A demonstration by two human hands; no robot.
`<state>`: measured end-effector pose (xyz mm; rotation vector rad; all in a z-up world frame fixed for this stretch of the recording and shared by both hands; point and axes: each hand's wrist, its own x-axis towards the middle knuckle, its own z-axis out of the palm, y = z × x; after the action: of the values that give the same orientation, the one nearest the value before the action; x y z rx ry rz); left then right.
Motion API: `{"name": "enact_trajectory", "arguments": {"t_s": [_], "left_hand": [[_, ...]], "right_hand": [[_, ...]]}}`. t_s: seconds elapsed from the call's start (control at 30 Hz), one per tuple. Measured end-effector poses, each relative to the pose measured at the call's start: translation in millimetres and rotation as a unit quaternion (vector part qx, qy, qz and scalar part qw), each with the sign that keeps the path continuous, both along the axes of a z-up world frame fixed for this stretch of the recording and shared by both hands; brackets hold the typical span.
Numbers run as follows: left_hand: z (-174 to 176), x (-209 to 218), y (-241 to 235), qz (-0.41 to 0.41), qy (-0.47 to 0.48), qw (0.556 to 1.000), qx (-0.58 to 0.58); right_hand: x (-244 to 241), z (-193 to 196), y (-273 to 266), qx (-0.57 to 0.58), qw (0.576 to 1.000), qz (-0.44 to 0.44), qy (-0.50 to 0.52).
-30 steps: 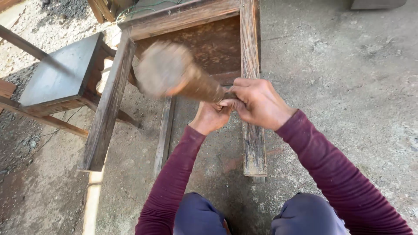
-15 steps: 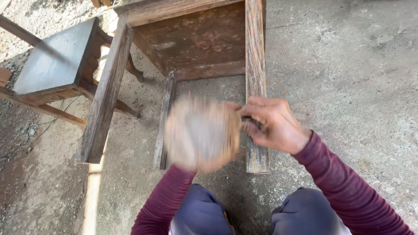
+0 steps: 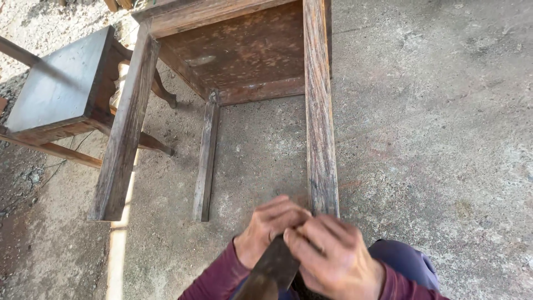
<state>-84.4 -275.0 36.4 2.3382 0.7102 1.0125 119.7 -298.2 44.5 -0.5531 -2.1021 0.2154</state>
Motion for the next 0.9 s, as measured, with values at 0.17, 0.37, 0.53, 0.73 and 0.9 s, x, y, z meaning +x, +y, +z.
{"name": "enact_trajectory", "arguments": {"t_s": [0.17, 0.37, 0.53, 0.73, 0.9], "left_hand": [[-63.7, -19.0, 14.7, -0.023, -0.013, 0.999, 0.024], [0.5, 9.0, 114.8, 0.048, -0.193, 0.863, -0.465], [-1.4, 20.2, 157.7, 0.203, 0.098, 0.974, 0.035], [-33.5, 15.0, 149.5, 0.186, 0.018, 0.980, 0.064], [-48.1, 16.5, 142.0, 0.206, 0.135, 0.969, -0.018]], "right_hand": [[4.3, 4.3, 6.6, 0.035, 0.999, 0.015, 0.006], [12.1, 41.7, 118.5, 0.051, 0.998, 0.021, -0.017], [23.3, 39.9, 162.7, -0.007, 0.998, -0.050, -0.042], [21.8, 11.8, 156.6, -0.100, 0.994, -0.030, -0.014], [23.3, 9.1, 133.0, -0.129, 0.991, 0.011, 0.032]]}}
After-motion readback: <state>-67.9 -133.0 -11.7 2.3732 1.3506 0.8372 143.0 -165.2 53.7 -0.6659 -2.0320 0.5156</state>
